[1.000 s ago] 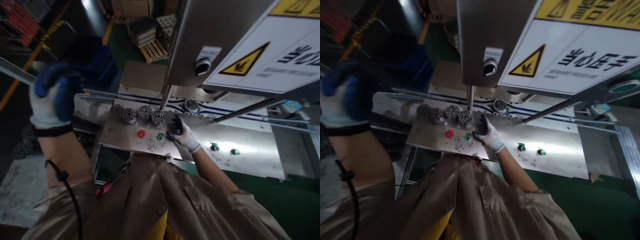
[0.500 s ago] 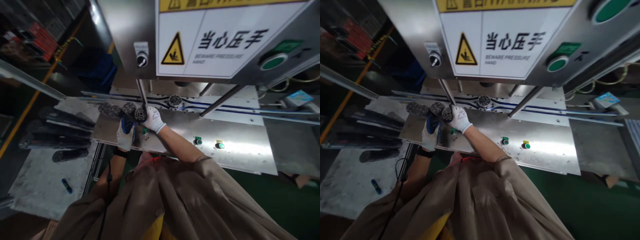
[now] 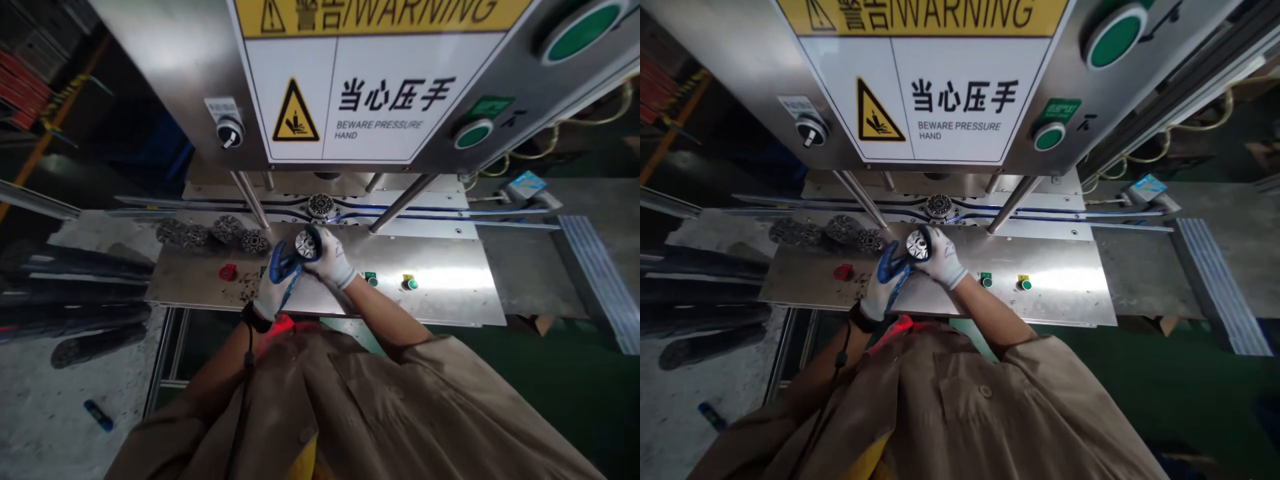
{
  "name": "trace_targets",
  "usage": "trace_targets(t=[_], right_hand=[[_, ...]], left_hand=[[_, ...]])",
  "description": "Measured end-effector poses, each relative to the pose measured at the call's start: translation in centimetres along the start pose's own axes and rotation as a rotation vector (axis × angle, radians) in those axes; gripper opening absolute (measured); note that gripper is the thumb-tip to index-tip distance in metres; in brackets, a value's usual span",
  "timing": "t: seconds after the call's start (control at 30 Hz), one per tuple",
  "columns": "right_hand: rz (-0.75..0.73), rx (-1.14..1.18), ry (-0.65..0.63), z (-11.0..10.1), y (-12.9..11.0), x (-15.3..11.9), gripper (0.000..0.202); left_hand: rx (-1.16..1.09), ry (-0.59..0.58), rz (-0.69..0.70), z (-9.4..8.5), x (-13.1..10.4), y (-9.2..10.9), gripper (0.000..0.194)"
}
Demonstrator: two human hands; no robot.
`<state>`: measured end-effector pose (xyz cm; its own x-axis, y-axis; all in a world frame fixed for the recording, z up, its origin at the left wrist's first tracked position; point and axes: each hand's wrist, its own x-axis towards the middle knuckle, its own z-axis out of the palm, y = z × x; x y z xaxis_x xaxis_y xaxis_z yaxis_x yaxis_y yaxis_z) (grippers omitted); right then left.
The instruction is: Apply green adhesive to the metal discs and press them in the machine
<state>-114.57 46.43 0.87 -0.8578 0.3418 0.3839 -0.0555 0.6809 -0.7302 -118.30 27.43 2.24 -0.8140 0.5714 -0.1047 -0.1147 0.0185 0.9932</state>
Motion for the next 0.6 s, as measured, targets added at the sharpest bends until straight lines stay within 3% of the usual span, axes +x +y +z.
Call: trace_targets(t=[0.07, 0.17, 0.27, 0.37, 0.47, 0.6], right_hand=[[0.058, -0.099, 0.068, -0.8, 2.8, 3.5, 0.082], [0.146, -0.206, 0.09, -1.5, 6.3, 8.2, 0.083], [0.114, -0.226, 0.006, -1.5, 7.9, 10.3, 0.086], [0.102, -0.202, 0.003, -1.5, 8.2, 10.2, 0.084], [0.141, -0.221, 0.036, -1.7, 8.4, 9.9, 0.084], [0.157, -0.249, -0.042, -2.0, 8.9, 10.6, 0.087]], left_hand=[[0.316, 0.052, 0.09, -2.7, -1.4, -0.5, 0.067], [0.806, 0.106, 0.351, -7.0, -3.0, -1.9, 0.046], [1.011, 0.074, 0.615, -9.4, -2.9, -3.3, 0.037], [1.017, 0.01, 0.711, -9.8, -2.0, -4.0, 0.037], [1.006, -0.035, 0.67, -9.5, -1.8, -3.8, 0.04], [1.015, -0.155, 0.611, -9.4, -2.0, -3.3, 0.043]])
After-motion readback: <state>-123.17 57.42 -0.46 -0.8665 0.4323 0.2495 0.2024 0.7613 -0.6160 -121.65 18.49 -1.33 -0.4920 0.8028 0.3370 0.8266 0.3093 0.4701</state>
